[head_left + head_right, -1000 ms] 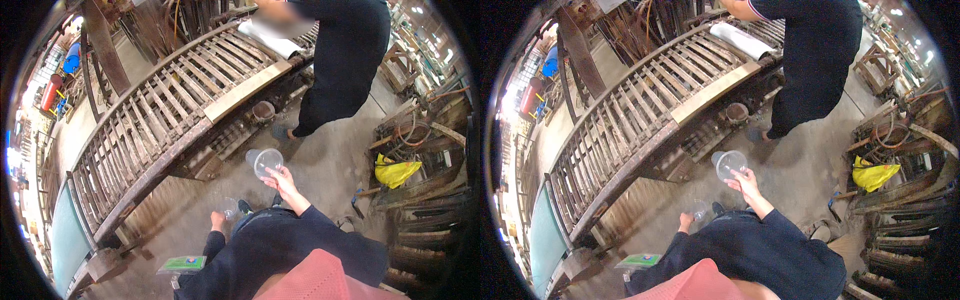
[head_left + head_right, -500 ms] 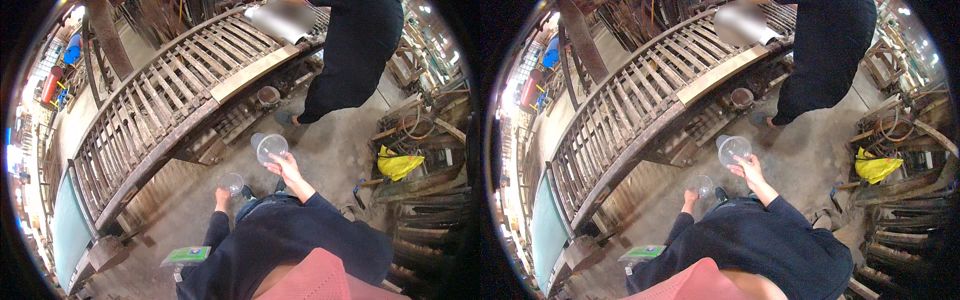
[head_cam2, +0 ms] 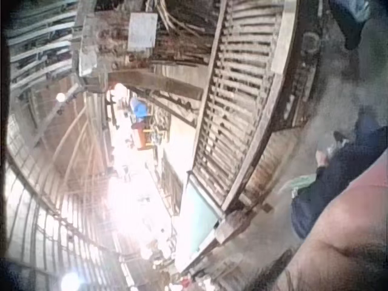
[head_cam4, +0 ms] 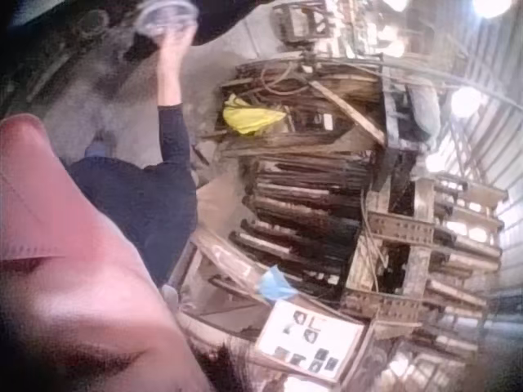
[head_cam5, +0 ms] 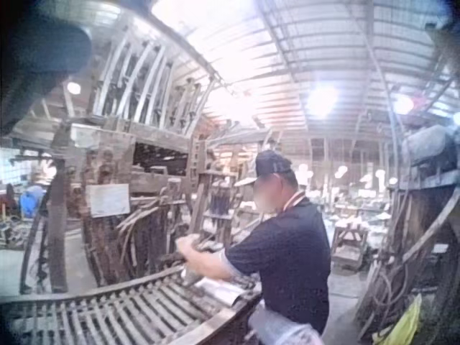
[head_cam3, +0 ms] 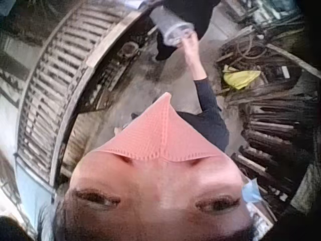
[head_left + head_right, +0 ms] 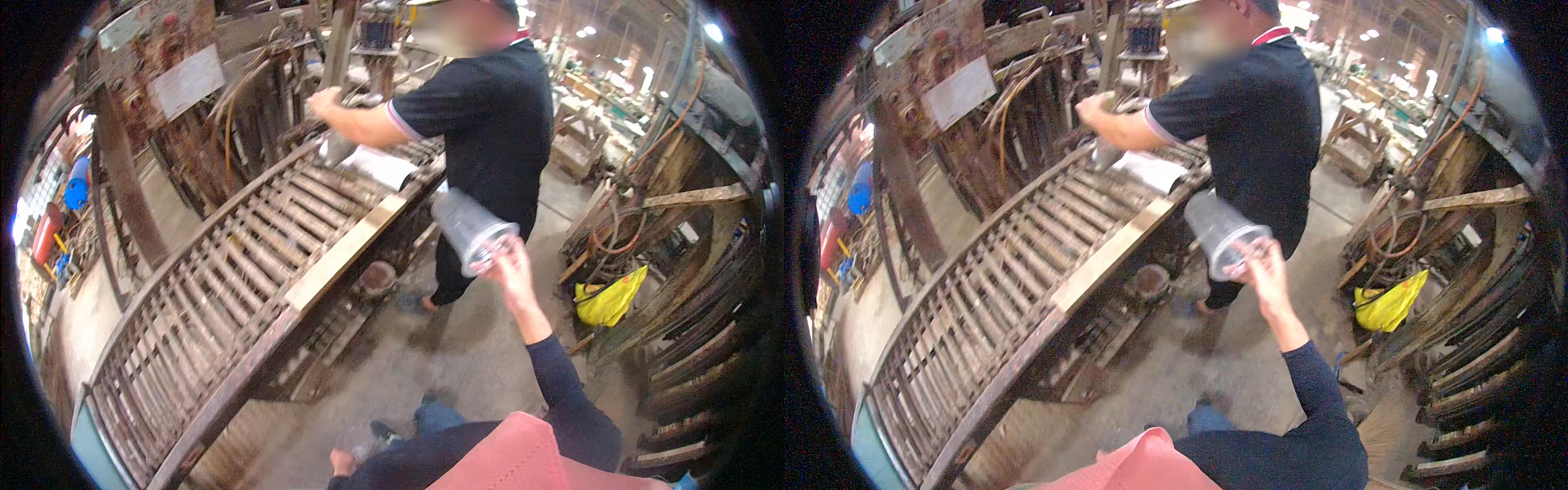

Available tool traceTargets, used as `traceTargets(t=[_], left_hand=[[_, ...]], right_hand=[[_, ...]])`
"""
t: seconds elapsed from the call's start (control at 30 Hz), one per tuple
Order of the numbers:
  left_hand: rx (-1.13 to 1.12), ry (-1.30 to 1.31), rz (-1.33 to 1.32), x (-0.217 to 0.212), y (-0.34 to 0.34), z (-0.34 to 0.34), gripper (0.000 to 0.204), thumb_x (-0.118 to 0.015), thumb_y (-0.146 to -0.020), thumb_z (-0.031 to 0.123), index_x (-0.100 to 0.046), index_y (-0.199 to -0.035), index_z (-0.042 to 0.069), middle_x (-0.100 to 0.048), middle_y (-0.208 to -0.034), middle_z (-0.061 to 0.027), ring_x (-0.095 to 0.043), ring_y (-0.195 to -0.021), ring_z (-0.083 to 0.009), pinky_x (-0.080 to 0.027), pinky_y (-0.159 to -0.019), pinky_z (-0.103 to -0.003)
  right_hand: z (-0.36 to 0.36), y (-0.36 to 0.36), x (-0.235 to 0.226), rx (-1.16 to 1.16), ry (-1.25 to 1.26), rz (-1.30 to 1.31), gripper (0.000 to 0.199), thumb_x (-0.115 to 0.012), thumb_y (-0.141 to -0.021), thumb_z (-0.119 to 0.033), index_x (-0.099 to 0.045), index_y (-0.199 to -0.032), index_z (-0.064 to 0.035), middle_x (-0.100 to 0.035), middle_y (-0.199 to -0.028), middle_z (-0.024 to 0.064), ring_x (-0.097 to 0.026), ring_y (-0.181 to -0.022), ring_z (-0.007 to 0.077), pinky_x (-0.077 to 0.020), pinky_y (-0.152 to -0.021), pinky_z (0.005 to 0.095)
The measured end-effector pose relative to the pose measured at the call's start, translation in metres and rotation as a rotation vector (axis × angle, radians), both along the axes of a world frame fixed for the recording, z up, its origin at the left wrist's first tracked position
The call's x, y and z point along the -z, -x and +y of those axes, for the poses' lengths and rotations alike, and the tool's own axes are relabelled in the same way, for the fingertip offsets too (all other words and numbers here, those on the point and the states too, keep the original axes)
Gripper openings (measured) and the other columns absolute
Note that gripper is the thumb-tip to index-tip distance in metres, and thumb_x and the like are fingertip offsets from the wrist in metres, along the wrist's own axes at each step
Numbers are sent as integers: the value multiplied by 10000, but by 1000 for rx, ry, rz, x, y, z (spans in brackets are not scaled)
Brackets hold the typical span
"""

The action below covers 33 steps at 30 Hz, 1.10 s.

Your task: The person walks through a workshop carrying two clear plastic cups, then pours liquid from them into a machine hopper. The person repeats this pouring action several times while standing next to the machine.

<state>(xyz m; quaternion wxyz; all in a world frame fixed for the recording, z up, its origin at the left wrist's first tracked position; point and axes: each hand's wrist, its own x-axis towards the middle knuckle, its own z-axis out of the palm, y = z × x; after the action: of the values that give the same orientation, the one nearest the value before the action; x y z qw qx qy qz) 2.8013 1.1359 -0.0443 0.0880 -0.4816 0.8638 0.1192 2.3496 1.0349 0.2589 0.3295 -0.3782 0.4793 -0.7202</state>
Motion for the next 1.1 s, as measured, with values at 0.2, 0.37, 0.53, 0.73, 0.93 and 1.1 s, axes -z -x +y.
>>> traceTargets(t=[0.2,0.37,0.53,0.73,0.93,1.1], left_hand=[[-546,-286,49,28,42,-36,254,-582,-701,324,-690,-774,106,-663,-807,-100,-644,-800,-245,-504,-677,-359],[-644,-473,-62,11,46,-60,252,-583,-720,301,-680,-785,79,-658,-831,-130,-643,-809,-264,-504,-686,-378],[-839,-381,285,-8,86,-96,325,-618,-705,302,-648,-840,7,-641,-835,-205,-624,-836,-330,-487,-748,-397],[-798,-511,339,-28,83,-109,373,-587,-725,296,-632,-829,-60,-623,-806,-252,-620,-859,-347,-477,-765,-413],[-840,-500,238,-30,49,-93,373,-609,-714,339,-653,-820,-15,-638,-836,-219,-629,-858,-308,-489,-739,-390],[-479,-636,-75,-40,17,-77,261,-615,-633,252,-669,-749,25,-634,-851,-208,-624,-843,-324,-496,-694,-407]], right_hand=[[-25,70,-14,665,77,881,233,-498,-827,-48,-416,-1044,-70,-604,-991,134,-646,-733,259,-524,-641,337],[34,51,101,115,-782,1226,290,-543,-744,-108,-442,-1016,-111,-632,-731,143,-618,-707,350,-488,-666,445],[100,25,187,44,-1135,1072,319,-545,-733,-126,-486,-1046,-111,-639,-808,159,-612,-769,367,-488,-699,454],[175,-2,241,123,-1359,984,335,-531,-758,-147,-567,-1092,-137,-625,-863,214,-600,-845,381,-471,-768,475],[239,-27,256,159,-1485,845,396,-537,-716,-139,-575,-1108,-98,-610,-954,229,-583,-930,369,-459,-825,448],[256,-46,268,145,-1521,774,382,-531,-699,-124,-598,-1073,-85,-613,-966,218,-583,-936,368,-459,-831,438]])
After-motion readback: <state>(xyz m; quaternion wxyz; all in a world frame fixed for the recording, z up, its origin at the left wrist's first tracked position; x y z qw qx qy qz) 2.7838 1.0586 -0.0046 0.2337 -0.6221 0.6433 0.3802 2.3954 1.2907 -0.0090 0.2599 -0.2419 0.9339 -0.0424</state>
